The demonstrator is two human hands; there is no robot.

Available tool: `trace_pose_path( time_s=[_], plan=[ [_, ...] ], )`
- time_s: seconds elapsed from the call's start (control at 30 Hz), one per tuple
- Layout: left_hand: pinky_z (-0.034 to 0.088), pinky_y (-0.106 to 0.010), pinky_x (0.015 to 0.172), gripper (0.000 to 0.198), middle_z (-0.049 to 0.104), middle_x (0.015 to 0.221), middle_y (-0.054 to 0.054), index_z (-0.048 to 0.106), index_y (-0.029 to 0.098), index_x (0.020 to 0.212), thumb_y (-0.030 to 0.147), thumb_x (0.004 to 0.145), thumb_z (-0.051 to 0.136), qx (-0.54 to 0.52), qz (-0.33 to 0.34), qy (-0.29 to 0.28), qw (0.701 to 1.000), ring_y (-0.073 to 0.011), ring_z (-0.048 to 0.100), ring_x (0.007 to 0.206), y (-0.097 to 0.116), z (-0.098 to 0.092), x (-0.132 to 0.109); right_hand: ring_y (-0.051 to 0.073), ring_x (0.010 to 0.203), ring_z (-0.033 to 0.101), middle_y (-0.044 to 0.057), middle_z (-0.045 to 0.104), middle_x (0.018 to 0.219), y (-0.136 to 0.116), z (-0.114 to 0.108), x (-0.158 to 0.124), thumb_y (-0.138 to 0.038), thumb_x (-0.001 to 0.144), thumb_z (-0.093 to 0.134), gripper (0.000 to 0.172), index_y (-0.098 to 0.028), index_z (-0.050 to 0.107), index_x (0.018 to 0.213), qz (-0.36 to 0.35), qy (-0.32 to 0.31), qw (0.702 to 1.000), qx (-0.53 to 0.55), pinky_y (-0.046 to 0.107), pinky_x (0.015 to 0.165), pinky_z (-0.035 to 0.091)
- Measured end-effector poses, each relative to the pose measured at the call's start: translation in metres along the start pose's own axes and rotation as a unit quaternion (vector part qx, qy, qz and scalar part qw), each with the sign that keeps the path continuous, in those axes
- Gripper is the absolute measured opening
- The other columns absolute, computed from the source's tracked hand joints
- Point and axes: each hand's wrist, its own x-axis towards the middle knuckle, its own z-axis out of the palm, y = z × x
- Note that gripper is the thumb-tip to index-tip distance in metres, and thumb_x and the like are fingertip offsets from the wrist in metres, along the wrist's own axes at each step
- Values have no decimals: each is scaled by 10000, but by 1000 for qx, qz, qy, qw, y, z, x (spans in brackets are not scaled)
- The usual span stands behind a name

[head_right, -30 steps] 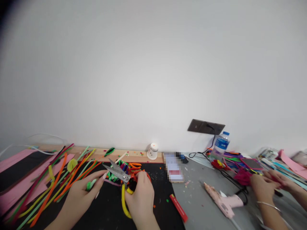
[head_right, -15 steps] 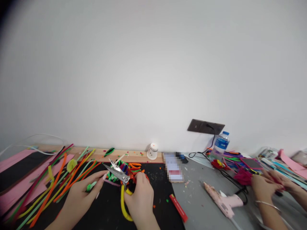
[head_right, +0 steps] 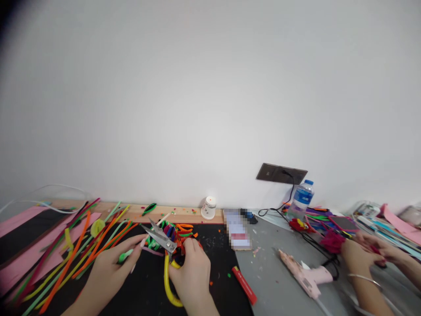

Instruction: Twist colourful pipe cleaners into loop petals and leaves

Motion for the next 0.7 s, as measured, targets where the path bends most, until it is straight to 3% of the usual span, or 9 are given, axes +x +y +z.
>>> trace_pose_path(
  time_s=[0.5,0.7],
  plan=[
    [484,-199,526,317,588,479,45,640,160,974,342,805,443,34,13,1,999,-146,595,464,0,0,1,149,625,531,-6,563,724,1,2,0,-174,624,543,96,-205,507,707,-6,2,1000,1,214,558,348],
    [499,-197,554,293,696,653,8,638,172,979,322,797,464,34,18,10,999,-151,647,558,-4,1,1,140,605,530,-10,556,709,3,5,-1,-176,624,541,78,-206,507,688,-11,8,1000,-11,205,543,340]
  ],
)
